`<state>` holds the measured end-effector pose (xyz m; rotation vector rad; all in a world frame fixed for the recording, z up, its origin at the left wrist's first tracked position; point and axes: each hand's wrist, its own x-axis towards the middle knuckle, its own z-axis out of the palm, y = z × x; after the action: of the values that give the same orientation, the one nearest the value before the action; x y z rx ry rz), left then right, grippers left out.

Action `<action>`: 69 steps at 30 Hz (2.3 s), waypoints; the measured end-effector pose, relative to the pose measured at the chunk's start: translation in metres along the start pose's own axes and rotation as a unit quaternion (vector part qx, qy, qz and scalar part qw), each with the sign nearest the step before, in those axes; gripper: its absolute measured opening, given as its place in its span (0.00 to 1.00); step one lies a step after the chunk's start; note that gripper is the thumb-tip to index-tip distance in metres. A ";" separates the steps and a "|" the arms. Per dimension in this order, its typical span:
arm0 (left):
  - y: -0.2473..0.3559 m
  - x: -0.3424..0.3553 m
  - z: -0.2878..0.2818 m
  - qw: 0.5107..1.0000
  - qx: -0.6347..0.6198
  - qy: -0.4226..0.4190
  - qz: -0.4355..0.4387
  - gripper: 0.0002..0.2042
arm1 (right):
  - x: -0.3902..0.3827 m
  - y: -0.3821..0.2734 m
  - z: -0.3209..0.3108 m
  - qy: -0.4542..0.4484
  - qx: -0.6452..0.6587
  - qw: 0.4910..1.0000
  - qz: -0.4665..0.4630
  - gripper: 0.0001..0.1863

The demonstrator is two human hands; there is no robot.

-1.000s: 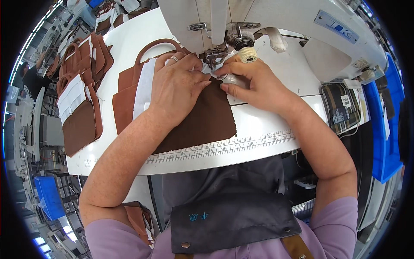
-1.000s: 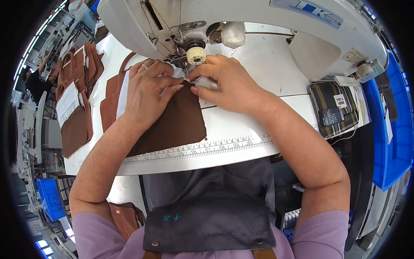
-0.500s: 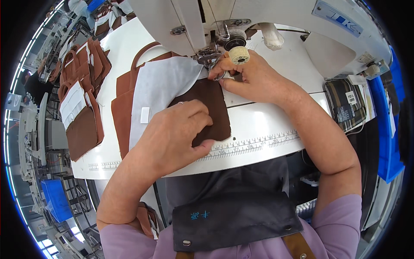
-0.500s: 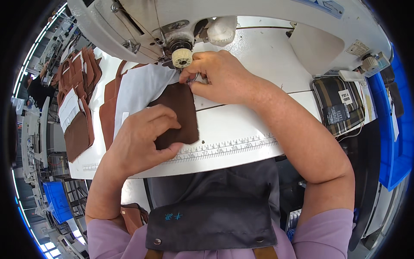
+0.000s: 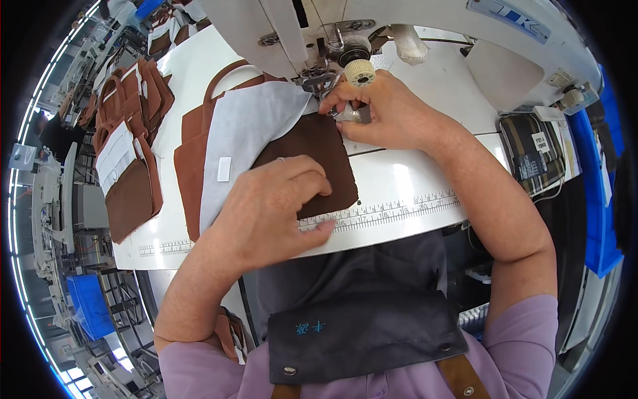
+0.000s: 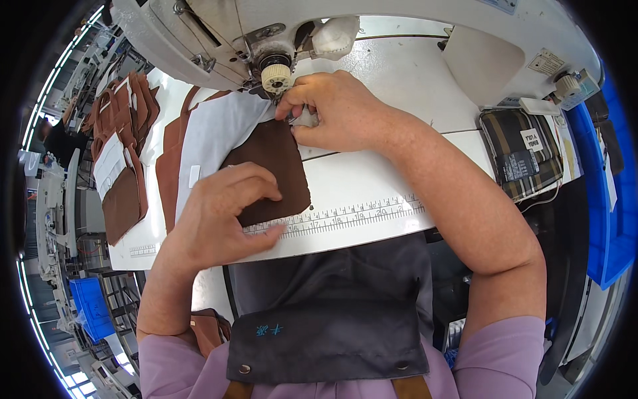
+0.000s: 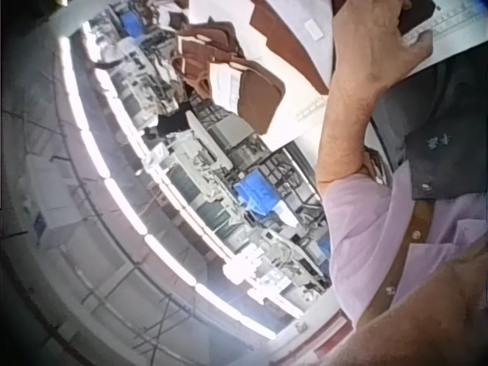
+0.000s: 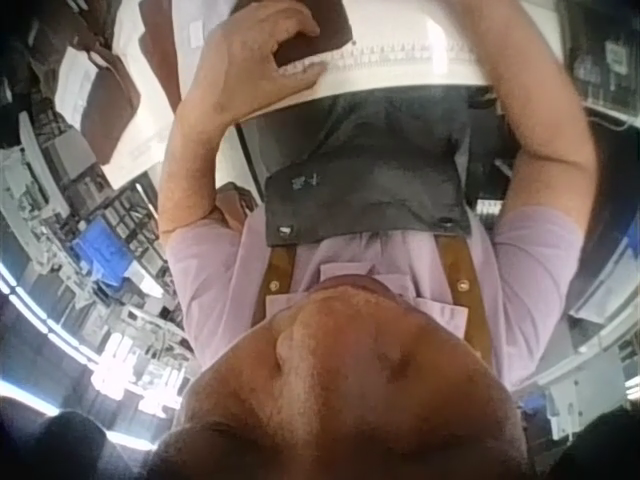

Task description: Sewing internal components and linings into leather handbags using an industrial sewing machine.

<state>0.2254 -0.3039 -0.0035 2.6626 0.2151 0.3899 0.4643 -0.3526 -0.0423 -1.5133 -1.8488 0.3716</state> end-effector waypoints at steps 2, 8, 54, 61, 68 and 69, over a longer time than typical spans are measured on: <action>0.004 -0.001 0.003 1.000 0.005 0.025 0.016 0.05 | 0.000 0.002 0.000 -0.002 0.002 1.000 0.003 0.15; 0.000 -0.006 -0.002 0.999 -0.004 -0.040 -0.020 0.05 | 0.001 0.003 -0.004 -0.024 0.018 0.999 0.017 0.16; -0.029 0.029 0.004 0.954 0.098 0.269 -0.094 0.05 | 0.005 0.013 0.017 0.062 0.008 0.998 0.009 0.11; -0.043 0.027 0.018 0.951 0.064 0.302 -0.030 0.15 | 0.004 0.011 0.016 0.048 0.011 0.999 0.008 0.10; -0.027 0.022 0.007 0.974 -0.065 0.161 -0.149 0.14 | 0.000 0.004 0.011 0.082 -0.136 0.985 -0.062 0.08; -0.028 0.020 0.010 0.982 -0.023 0.128 -0.133 0.15 | -0.001 0.004 0.009 0.071 -0.156 0.982 -0.084 0.08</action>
<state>0.2446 -0.2790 -0.0199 2.4871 0.6251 0.6398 0.4613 -0.3503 -0.0521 -1.5260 -1.9669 -0.1104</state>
